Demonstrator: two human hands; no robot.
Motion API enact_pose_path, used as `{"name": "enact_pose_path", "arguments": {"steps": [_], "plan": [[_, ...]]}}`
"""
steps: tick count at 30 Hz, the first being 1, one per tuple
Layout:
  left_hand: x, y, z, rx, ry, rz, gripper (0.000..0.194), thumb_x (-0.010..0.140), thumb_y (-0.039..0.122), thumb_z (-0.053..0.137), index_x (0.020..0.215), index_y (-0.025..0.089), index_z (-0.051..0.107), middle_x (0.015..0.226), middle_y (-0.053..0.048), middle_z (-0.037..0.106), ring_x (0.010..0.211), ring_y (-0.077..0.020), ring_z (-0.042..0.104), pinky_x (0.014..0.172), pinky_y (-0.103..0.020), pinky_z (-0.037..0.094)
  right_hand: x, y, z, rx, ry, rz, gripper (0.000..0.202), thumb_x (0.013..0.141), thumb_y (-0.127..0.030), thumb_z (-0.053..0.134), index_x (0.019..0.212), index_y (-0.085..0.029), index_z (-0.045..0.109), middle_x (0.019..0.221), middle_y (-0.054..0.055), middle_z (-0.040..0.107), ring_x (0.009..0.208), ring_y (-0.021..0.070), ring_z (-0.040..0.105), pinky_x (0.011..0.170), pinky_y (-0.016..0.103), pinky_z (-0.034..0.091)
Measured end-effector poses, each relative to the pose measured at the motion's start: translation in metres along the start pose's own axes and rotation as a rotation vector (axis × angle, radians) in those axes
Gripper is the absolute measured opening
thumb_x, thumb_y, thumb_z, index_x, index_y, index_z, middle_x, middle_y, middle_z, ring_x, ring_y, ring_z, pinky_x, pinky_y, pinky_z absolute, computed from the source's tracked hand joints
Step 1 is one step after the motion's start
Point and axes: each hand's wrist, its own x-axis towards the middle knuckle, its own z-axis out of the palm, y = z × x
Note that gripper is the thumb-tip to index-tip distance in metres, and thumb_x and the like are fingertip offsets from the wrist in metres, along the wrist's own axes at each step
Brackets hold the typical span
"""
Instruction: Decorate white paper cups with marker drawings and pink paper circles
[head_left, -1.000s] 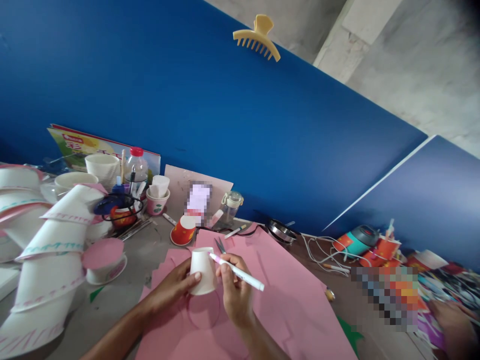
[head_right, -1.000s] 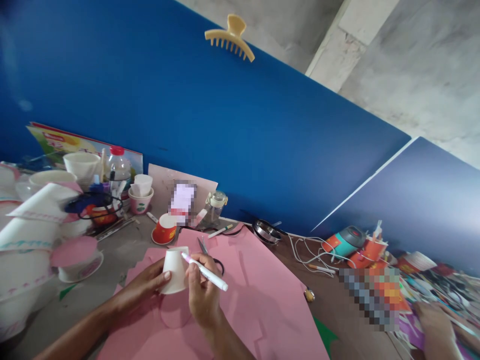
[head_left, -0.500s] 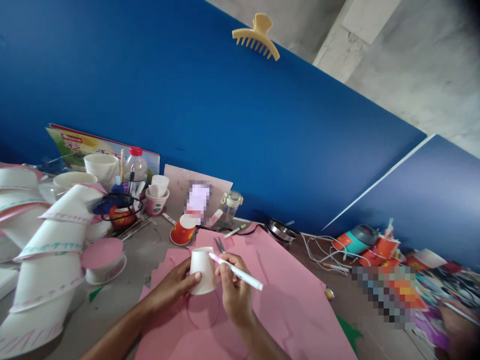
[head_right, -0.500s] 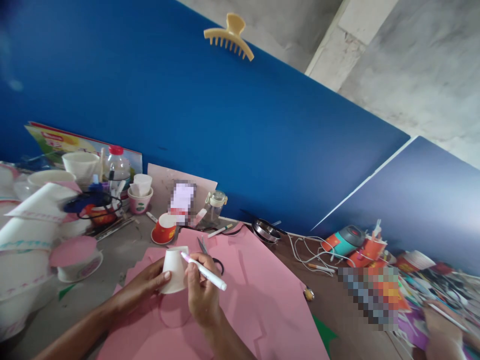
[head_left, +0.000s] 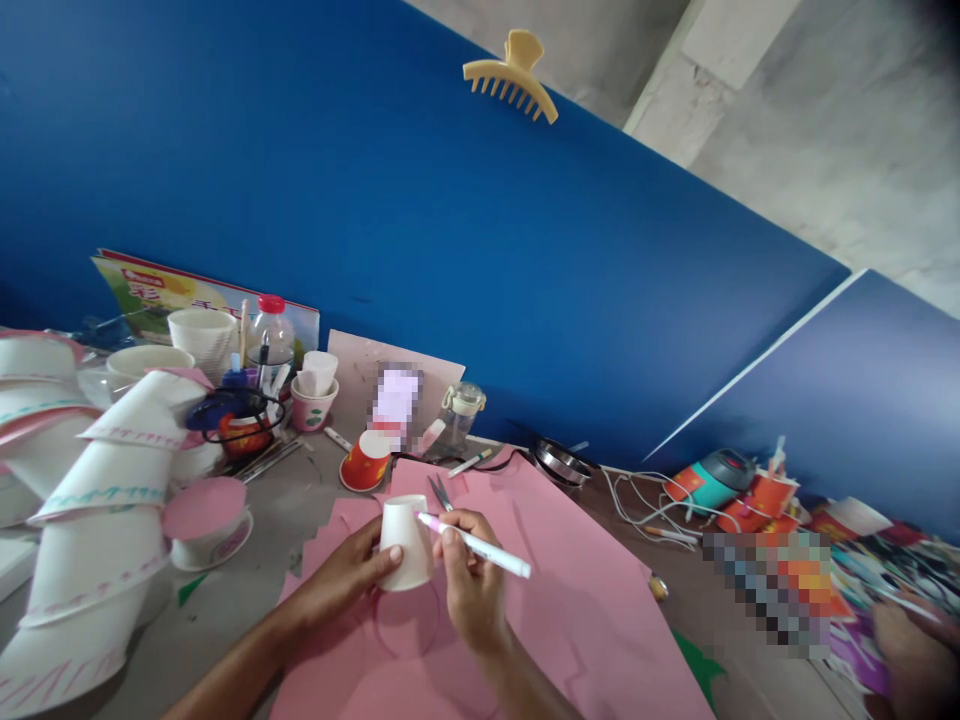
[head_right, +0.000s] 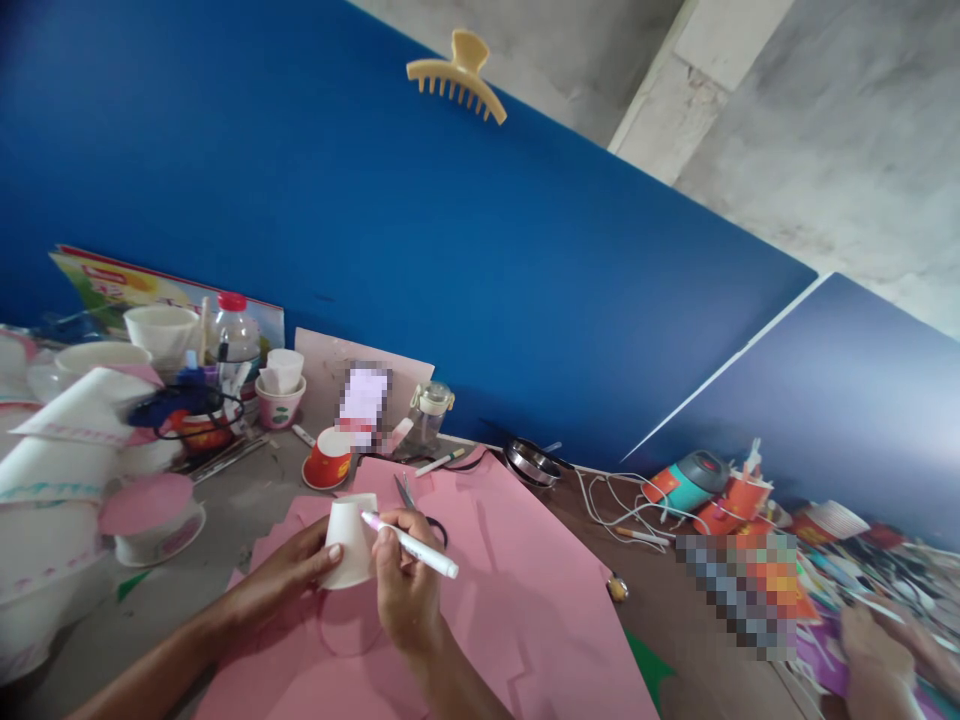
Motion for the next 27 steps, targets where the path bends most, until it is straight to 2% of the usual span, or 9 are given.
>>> {"name": "enact_pose_path", "arguments": {"steps": [5, 9, 14, 20, 27], "plan": [[0.0000, 0.0008, -0.0001, -0.001, -0.027, 0.014, 0.061, 0.078, 0.047, 0.069, 0.131, 0.020, 0.055, 0.116, -0.011, 0.063, 0.098, -0.0255, 0.055, 0.082, -0.032, 0.041, 0.0007, -0.0014, -0.0002, 0.012, 0.035, 0.020, 0.022, 0.092, -0.035, 0.048, 0.089, -0.017, 0.060, 0.057, -0.002, 0.054, 0.044, 0.0098, 0.050, 0.042, 0.019, 0.042], [0.0012, -0.0001, -0.0020, 0.041, -0.011, 0.023, 0.064, 0.077, 0.050, 0.068, 0.132, 0.020, 0.054, 0.117, -0.011, 0.063, 0.101, -0.0276, 0.055, 0.082, -0.032, 0.042, 0.0014, -0.0019, 0.0005, 0.010, 0.026, 0.025, 0.022, 0.092, -0.035, 0.049, 0.088, -0.017, 0.061, 0.056, -0.003, 0.054, 0.044, 0.0100, 0.049, 0.041, 0.019, 0.041], [0.0023, -0.0004, -0.0052, 0.107, -0.015, 0.032, 0.063, 0.079, 0.050, 0.066, 0.132, 0.019, 0.053, 0.118, -0.012, 0.063, 0.098, -0.0266, 0.056, 0.079, -0.031, 0.042, 0.0006, -0.0021, 0.0006, 0.027, 0.012, 0.019, 0.023, 0.093, -0.037, 0.047, 0.090, -0.017, 0.060, 0.055, -0.003, 0.053, 0.043, 0.0098, 0.049, 0.041, 0.018, 0.042], [0.0036, 0.0009, -0.0080, 0.147, -0.040, 0.042, 0.062, 0.080, 0.051, 0.065, 0.132, 0.019, 0.053, 0.118, -0.011, 0.063, 0.103, -0.0281, 0.055, 0.082, -0.032, 0.042, 0.0002, -0.0006, 0.0008, 0.028, 0.001, 0.028, 0.021, 0.093, -0.034, 0.048, 0.092, -0.017, 0.060, 0.058, -0.002, 0.054, 0.044, 0.0095, 0.049, 0.042, 0.018, 0.042], [0.0004, 0.0040, -0.0018, 0.108, -0.002, 0.022, 0.065, 0.077, 0.052, 0.067, 0.132, 0.019, 0.054, 0.118, -0.011, 0.063, 0.099, -0.0268, 0.055, 0.083, -0.033, 0.042, 0.0003, 0.0002, -0.0002, 0.005, 0.009, 0.048, 0.022, 0.093, -0.034, 0.048, 0.092, -0.016, 0.061, 0.058, -0.002, 0.055, 0.045, 0.0094, 0.049, 0.042, 0.018, 0.040]]}}
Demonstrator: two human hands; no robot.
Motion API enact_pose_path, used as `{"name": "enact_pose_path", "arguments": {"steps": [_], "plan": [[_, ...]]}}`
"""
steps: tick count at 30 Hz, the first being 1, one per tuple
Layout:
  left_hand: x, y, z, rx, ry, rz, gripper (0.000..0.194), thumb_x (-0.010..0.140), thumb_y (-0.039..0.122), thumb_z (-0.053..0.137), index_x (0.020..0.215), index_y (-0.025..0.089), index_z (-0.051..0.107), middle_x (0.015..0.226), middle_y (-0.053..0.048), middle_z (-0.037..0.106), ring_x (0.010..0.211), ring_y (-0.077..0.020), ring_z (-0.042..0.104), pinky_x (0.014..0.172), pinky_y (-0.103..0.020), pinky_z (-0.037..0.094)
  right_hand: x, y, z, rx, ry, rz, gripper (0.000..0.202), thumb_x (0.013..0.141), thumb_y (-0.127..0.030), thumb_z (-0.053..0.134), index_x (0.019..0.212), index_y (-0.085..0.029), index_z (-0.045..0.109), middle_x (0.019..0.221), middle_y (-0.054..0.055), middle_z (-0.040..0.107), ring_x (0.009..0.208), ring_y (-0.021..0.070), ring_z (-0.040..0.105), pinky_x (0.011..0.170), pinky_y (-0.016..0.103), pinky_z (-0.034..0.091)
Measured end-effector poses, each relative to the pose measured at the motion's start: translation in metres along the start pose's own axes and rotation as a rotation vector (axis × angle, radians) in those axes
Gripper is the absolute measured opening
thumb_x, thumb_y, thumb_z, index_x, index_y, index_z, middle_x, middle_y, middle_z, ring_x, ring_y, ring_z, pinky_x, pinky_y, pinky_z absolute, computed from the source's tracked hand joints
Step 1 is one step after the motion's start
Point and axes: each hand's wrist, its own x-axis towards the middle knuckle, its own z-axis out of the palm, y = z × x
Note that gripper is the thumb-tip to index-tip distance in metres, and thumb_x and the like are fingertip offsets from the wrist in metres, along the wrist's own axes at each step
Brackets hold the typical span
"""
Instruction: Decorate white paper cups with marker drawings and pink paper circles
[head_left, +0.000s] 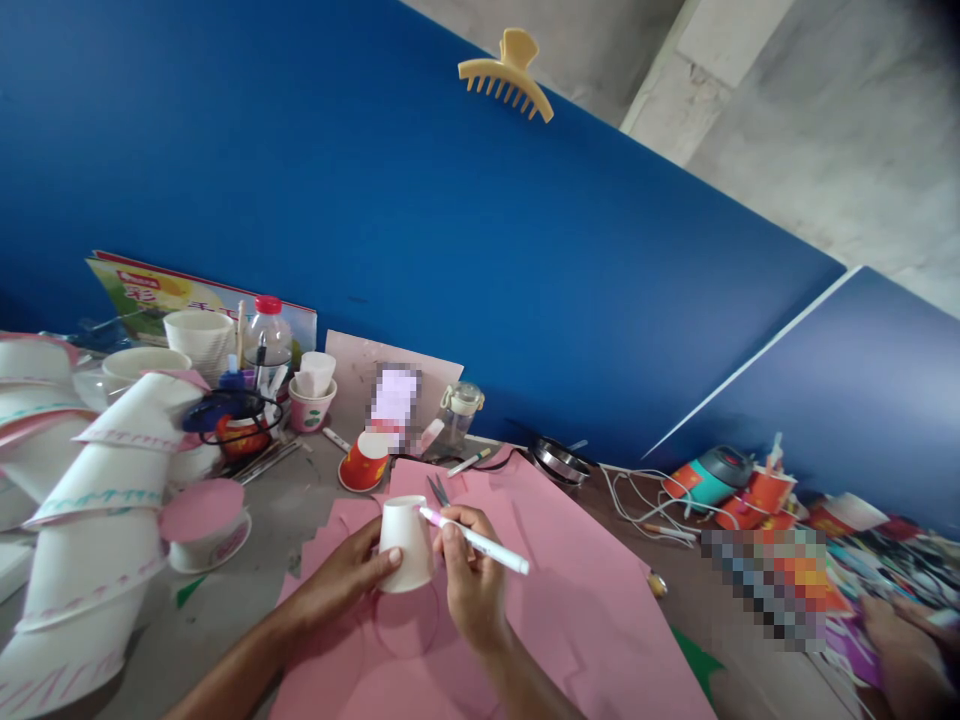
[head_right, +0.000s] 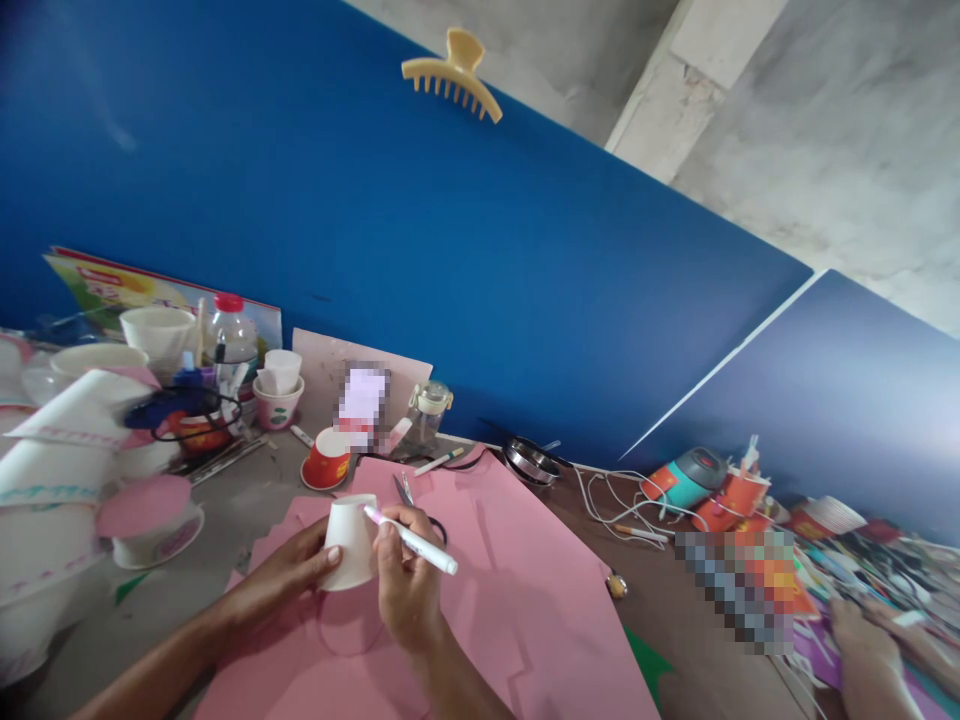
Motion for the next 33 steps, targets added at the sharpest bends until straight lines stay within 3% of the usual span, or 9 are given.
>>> {"name": "enact_pose_path", "arguments": {"steps": [11, 23, 33], "plan": [[-0.002, 0.000, 0.002, -0.150, -0.031, -0.025, 0.062, 0.079, 0.044, 0.068, 0.134, 0.021, 0.051, 0.123, -0.011, 0.060, 0.102, -0.0257, 0.055, 0.084, -0.032, 0.042, 0.002, 0.001, 0.000, 0.060, 0.018, 0.013, 0.024, 0.093, -0.038, 0.048, 0.091, -0.017, 0.059, 0.057, -0.003, 0.054, 0.046, 0.0094, 0.049, 0.044, 0.018, 0.042], [-0.002, 0.003, 0.001, -0.091, -0.012, -0.035, 0.073, 0.075, 0.052, 0.069, 0.137, 0.021, 0.049, 0.121, -0.010, 0.061, 0.095, -0.0241, 0.054, 0.082, -0.032, 0.041, 0.004, 0.009, 0.000, 0.069, 0.049, 0.060, 0.024, 0.092, -0.039, 0.048, 0.089, -0.017, 0.058, 0.061, -0.002, 0.055, 0.048, 0.0091, 0.045, 0.047, 0.021, 0.039], [0.000, 0.000, -0.002, -0.078, -0.009, -0.026, 0.068, 0.076, 0.052, 0.068, 0.134, 0.021, 0.053, 0.120, -0.010, 0.061, 0.095, -0.0237, 0.055, 0.083, -0.032, 0.041, 0.006, 0.010, -0.001, 0.055, 0.055, 0.071, 0.024, 0.092, -0.040, 0.048, 0.089, -0.018, 0.058, 0.062, -0.002, 0.053, 0.049, 0.0092, 0.044, 0.047, 0.021, 0.038]]}}
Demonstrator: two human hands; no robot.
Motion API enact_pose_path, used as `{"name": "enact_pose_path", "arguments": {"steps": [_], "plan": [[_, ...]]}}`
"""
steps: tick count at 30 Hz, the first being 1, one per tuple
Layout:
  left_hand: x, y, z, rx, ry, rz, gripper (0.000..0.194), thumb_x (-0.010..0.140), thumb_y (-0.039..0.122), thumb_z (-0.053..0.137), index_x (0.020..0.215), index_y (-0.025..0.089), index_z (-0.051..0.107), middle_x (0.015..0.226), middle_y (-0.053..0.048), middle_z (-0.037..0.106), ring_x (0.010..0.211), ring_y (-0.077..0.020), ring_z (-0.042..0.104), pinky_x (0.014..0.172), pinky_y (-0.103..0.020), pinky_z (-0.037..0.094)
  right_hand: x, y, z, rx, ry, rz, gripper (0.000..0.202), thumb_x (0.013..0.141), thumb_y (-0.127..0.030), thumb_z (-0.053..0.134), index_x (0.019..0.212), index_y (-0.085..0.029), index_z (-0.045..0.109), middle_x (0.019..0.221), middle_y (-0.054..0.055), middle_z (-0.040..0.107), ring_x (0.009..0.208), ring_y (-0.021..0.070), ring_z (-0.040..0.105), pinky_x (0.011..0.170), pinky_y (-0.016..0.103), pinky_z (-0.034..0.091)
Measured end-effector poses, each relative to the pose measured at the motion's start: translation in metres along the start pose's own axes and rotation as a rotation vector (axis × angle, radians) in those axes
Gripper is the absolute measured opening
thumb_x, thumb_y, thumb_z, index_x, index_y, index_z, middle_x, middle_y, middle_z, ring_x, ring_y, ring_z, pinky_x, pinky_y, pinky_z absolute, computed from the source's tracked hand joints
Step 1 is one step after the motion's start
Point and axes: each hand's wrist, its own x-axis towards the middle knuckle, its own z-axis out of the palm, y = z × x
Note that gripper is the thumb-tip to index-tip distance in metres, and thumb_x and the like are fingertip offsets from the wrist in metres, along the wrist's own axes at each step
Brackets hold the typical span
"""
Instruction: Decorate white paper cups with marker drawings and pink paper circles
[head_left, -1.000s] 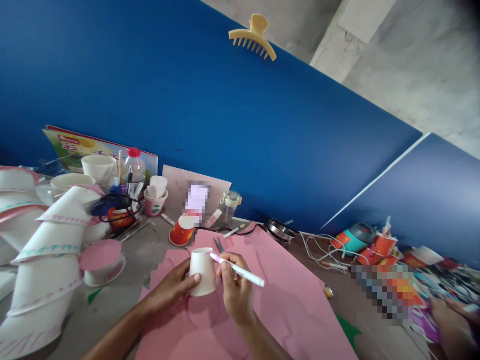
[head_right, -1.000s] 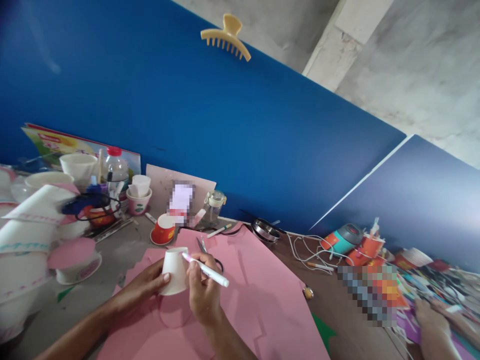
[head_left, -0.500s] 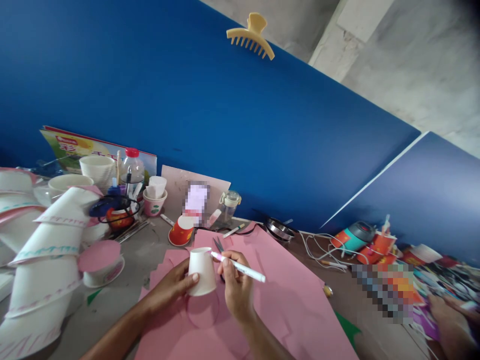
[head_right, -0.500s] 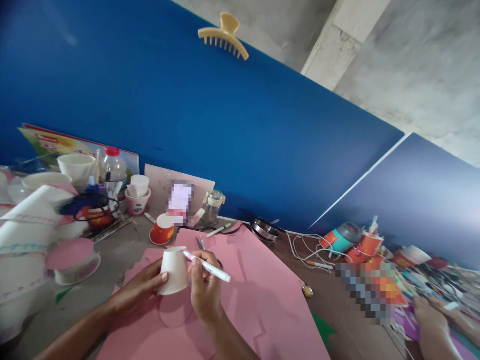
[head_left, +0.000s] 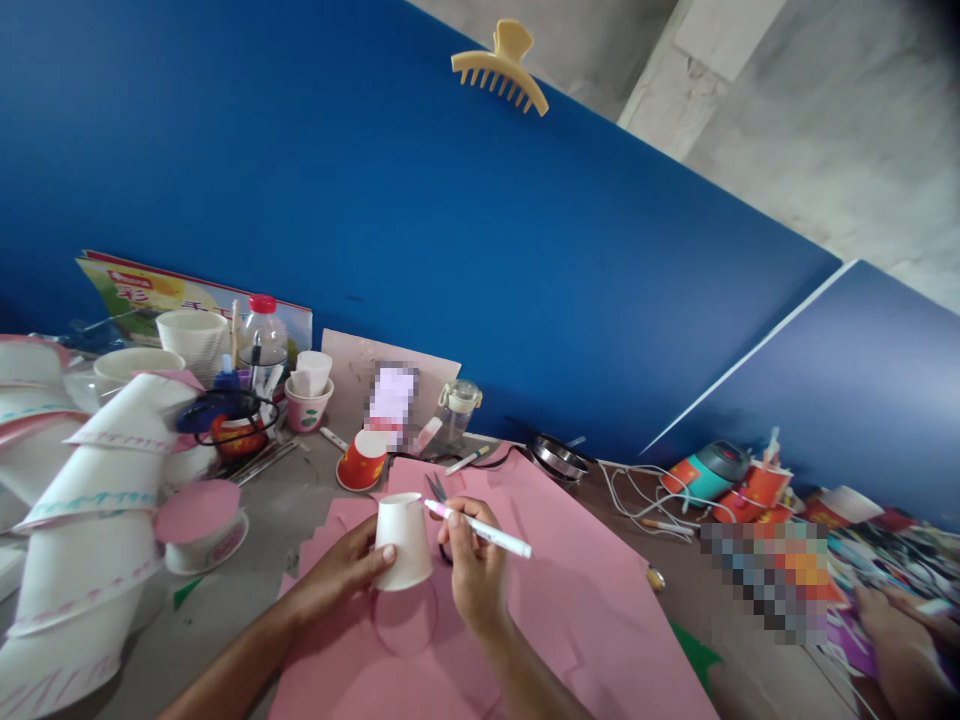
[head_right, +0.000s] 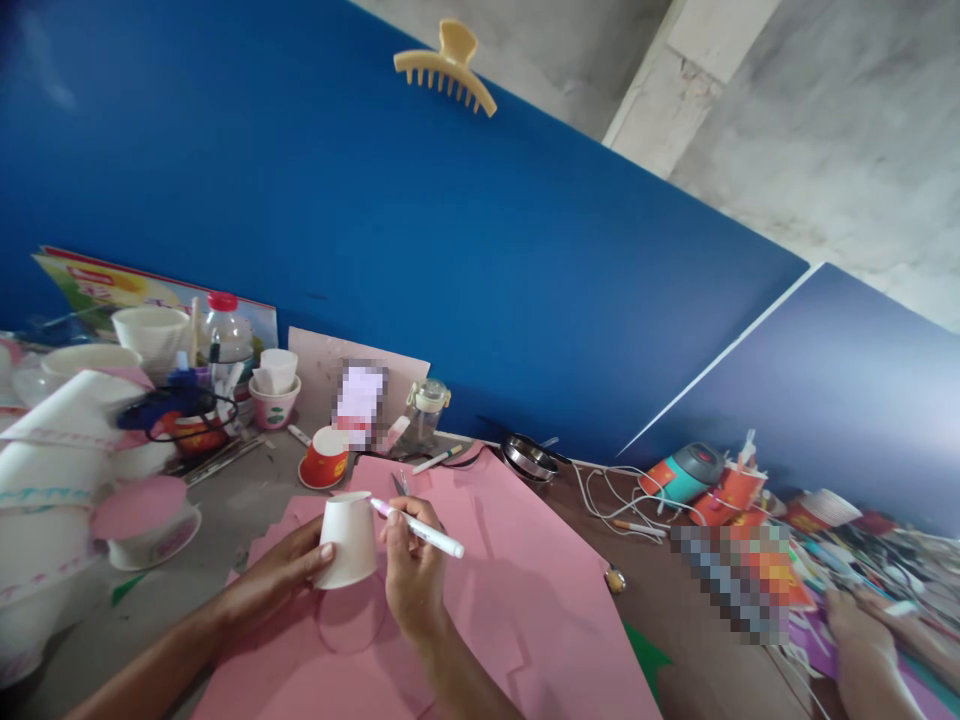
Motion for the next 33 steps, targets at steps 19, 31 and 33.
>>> {"name": "enact_pose_path", "arguments": {"steps": [19, 31, 33], "plan": [[-0.001, 0.000, 0.001, -0.015, 0.017, -0.012, 0.074, 0.073, 0.053, 0.071, 0.137, 0.021, 0.050, 0.121, -0.010, 0.061, 0.097, -0.0250, 0.054, 0.084, -0.033, 0.041, -0.001, 0.002, -0.001, 0.023, -0.004, 0.032, 0.026, 0.092, -0.042, 0.048, 0.090, -0.017, 0.058, 0.060, -0.003, 0.050, 0.048, 0.0090, 0.043, 0.047, 0.021, 0.037], [0.000, -0.002, -0.003, 0.042, 0.000, 0.022, 0.062, 0.079, 0.049, 0.066, 0.133, 0.021, 0.053, 0.117, -0.010, 0.062, 0.097, -0.0256, 0.055, 0.081, -0.032, 0.041, -0.005, -0.007, -0.002, -0.004, 0.001, -0.035, 0.026, 0.092, -0.040, 0.048, 0.089, -0.017, 0.059, 0.058, -0.003, 0.050, 0.048, 0.0098, 0.044, 0.046, 0.021, 0.039], [0.000, -0.003, -0.005, 0.053, -0.010, 0.032, 0.061, 0.081, 0.047, 0.065, 0.135, 0.021, 0.052, 0.117, -0.011, 0.062, 0.095, -0.0251, 0.055, 0.081, -0.032, 0.042, -0.007, -0.008, -0.003, -0.025, -0.021, -0.058, 0.024, 0.092, -0.038, 0.048, 0.090, -0.017, 0.059, 0.060, -0.002, 0.052, 0.049, 0.0103, 0.047, 0.048, 0.022, 0.040]]}}
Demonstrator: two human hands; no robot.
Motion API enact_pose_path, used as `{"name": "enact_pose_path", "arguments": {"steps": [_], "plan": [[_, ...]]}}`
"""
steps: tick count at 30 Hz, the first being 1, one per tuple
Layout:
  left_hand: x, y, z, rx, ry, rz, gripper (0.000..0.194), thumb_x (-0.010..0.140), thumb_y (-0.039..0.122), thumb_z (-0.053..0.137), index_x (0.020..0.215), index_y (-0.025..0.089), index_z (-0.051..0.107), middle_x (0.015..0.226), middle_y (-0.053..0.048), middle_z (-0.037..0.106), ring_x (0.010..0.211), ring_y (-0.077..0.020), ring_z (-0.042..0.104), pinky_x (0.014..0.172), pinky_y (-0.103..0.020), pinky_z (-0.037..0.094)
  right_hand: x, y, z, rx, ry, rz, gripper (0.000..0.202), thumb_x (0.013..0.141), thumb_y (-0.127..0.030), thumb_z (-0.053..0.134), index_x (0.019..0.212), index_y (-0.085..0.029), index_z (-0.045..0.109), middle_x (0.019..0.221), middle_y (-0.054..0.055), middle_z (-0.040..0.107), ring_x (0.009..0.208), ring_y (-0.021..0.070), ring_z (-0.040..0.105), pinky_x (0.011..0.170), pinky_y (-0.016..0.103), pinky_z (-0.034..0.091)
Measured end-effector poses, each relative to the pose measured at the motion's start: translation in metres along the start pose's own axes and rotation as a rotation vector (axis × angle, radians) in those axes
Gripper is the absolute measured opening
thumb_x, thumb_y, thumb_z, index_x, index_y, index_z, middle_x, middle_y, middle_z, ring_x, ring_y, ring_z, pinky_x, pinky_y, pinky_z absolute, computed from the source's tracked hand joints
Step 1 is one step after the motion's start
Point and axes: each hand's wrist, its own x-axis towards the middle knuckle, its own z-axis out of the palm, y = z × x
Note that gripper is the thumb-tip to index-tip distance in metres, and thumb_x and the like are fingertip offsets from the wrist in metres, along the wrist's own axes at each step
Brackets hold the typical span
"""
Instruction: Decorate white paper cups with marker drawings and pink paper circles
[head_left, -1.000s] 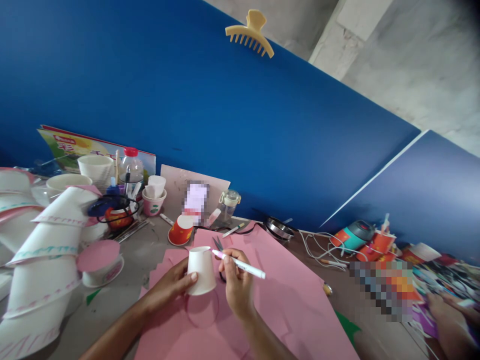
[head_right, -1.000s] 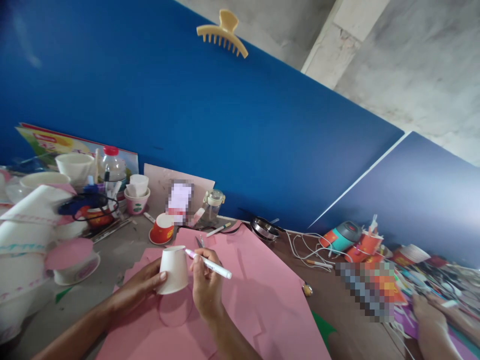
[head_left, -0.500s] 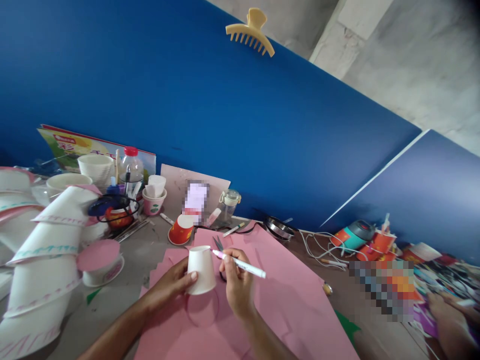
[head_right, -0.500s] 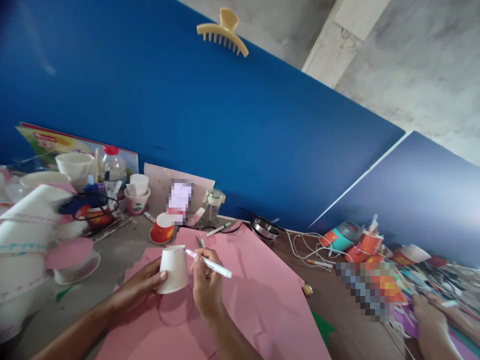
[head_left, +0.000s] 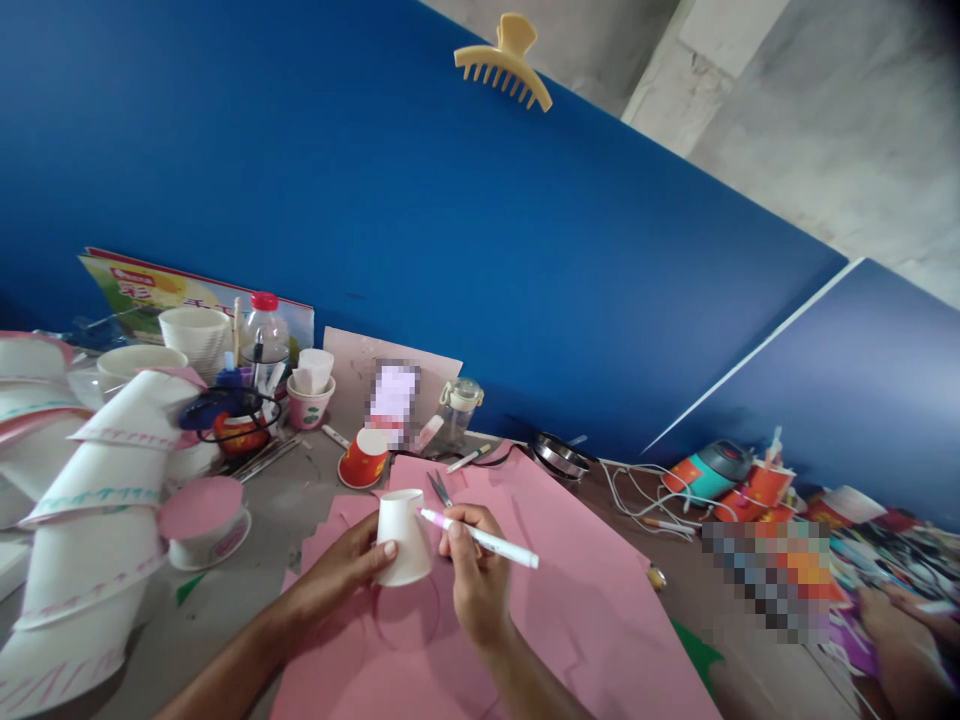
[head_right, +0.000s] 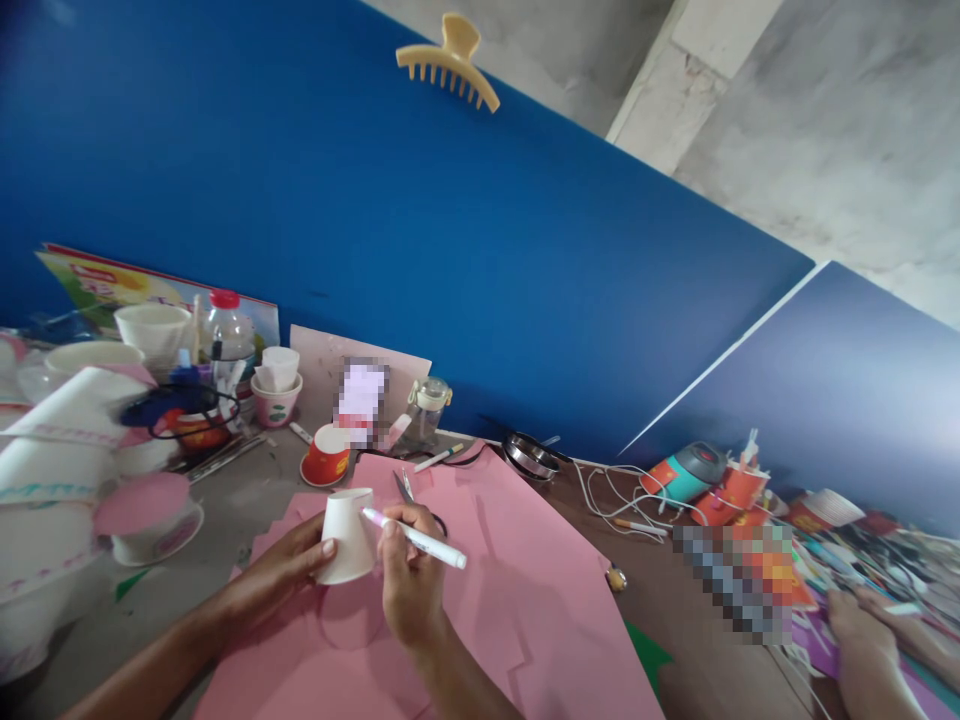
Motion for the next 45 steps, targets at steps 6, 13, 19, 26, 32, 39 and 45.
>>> {"name": "enact_pose_path", "arguments": {"steps": [6, 13, 19, 26, 32, 39, 45], "plan": [[-0.0002, 0.0008, 0.0021, -0.046, -0.022, 0.008, 0.063, 0.082, 0.044, 0.064, 0.138, 0.020, 0.047, 0.122, -0.012, 0.060, 0.102, -0.0263, 0.054, 0.083, -0.033, 0.041, -0.0026, -0.0004, 0.0006, 0.005, -0.050, -0.011, 0.023, 0.093, -0.037, 0.047, 0.091, -0.017, 0.058, 0.060, -0.003, 0.052, 0.049, 0.0102, 0.046, 0.047, 0.021, 0.040], [0.0006, 0.0028, 0.0037, -0.055, -0.023, 0.012, 0.066, 0.080, 0.047, 0.066, 0.138, 0.020, 0.048, 0.123, -0.011, 0.060, 0.100, -0.0263, 0.054, 0.080, -0.032, 0.041, -0.0023, -0.0021, 0.0018, -0.036, -0.040, -0.051, 0.023, 0.093, -0.036, 0.047, 0.090, -0.017, 0.059, 0.062, -0.001, 0.053, 0.052, 0.0111, 0.049, 0.049, 0.021, 0.042], [-0.0004, 0.0031, 0.0034, -0.032, -0.022, 0.021, 0.068, 0.080, 0.047, 0.067, 0.139, 0.021, 0.047, 0.121, -0.011, 0.062, 0.099, -0.0269, 0.056, 0.082, -0.033, 0.041, -0.0021, -0.0039, 0.0032, -0.035, -0.042, -0.077, 0.020, 0.093, -0.034, 0.048, 0.092, -0.017, 0.059, 0.063, -0.001, 0.055, 0.052, 0.0116, 0.050, 0.049, 0.022, 0.042], [0.0010, -0.0014, 0.0001, -0.030, -0.011, 0.027, 0.064, 0.080, 0.046, 0.067, 0.135, 0.019, 0.051, 0.120, -0.011, 0.063, 0.103, -0.0287, 0.055, 0.083, -0.033, 0.042, -0.0025, -0.0014, 0.0036, -0.053, -0.083, -0.084, 0.019, 0.094, -0.031, 0.045, 0.094, -0.018, 0.059, 0.065, 0.000, 0.055, 0.053, 0.0118, 0.050, 0.049, 0.022, 0.042], [0.0003, 0.0026, 0.0020, -0.012, -0.009, 0.017, 0.065, 0.080, 0.047, 0.066, 0.136, 0.018, 0.050, 0.121, -0.012, 0.062, 0.103, -0.0286, 0.055, 0.082, -0.033, 0.042, -0.0022, -0.0021, 0.0023, -0.075, -0.069, -0.085, 0.021, 0.093, -0.034, 0.046, 0.091, -0.019, 0.060, 0.066, 0.001, 0.056, 0.055, 0.0131, 0.052, 0.051, 0.024, 0.042], [0.0015, 0.0008, -0.0001, -0.004, -0.012, 0.016, 0.064, 0.079, 0.049, 0.067, 0.134, 0.019, 0.053, 0.117, -0.011, 0.063, 0.099, -0.0277, 0.056, 0.083, -0.034, 0.042, -0.0021, 0.0001, 0.0014, -0.078, -0.074, -0.070, 0.021, 0.094, -0.033, 0.045, 0.090, -0.019, 0.059, 0.064, 0.000, 0.054, 0.056, 0.0131, 0.051, 0.052, 0.024, 0.042], [0.0010, -0.0024, -0.0016, -0.023, -0.010, 0.000, 0.061, 0.081, 0.047, 0.065, 0.134, 0.021, 0.052, 0.120, -0.011, 0.061, 0.097, -0.0257, 0.055, 0.082, -0.032, 0.042, 0.0007, 0.0015, 0.0001, -0.033, -0.047, -0.010, 0.021, 0.092, -0.034, 0.047, 0.088, -0.018, 0.059, 0.060, -0.003, 0.050, 0.049, 0.0108, 0.046, 0.047, 0.022, 0.039]]}}
